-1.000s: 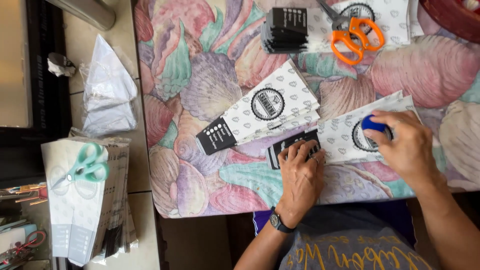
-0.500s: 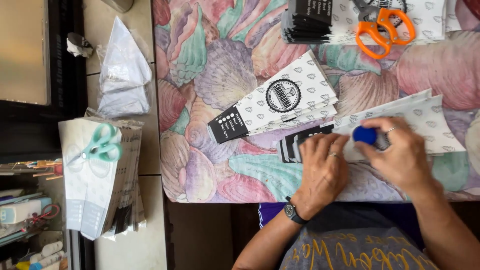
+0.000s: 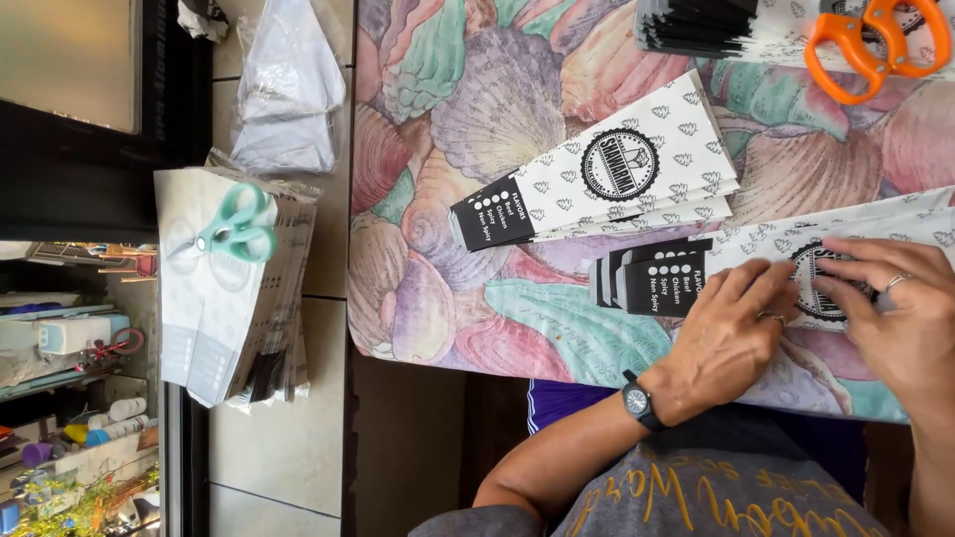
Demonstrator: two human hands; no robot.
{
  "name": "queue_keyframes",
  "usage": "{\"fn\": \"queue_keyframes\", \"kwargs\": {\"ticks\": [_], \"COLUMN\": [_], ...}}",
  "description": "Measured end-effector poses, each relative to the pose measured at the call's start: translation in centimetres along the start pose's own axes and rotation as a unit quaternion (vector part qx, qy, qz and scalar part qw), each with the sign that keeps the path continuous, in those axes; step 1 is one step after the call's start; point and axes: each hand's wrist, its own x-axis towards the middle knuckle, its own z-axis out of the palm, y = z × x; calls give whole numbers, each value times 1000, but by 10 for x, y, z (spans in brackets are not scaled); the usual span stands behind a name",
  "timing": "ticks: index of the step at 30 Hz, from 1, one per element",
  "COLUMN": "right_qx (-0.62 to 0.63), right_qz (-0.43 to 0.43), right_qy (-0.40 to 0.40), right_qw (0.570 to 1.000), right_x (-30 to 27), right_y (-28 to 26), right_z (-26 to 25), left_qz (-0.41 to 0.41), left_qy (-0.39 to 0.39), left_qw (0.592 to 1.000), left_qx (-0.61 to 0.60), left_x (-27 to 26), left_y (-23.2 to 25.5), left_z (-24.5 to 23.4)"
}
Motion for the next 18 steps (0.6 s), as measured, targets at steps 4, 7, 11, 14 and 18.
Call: {"fn": "queue_keyframes", "kwargs": {"ticks": [4,7,11,14,18], "right_qx": [36,58,89,98,91], "right_qz": [9,24,39,46,38], "right_qy": [8,9,4,10,11], "right_qw": [999,998,995,994,995], "right_x": [0,-3,-3,-8,-4], "right_y": [1,5,10,16,18], "right_z": [-2,1,2,7,6], "left_qz": [16,12,-115,-51,-38], "left_qy": [7,52,101,52,132], "left_qw": [999,996,988,964,964], "left_qx": [36,75,-32,254,226], "left_x": [-19,-30,-38,-42,-36], "left_y": [-13,-33,-56,-66,-53], "left_z": [-10,-37,-79,-116,-121]}}
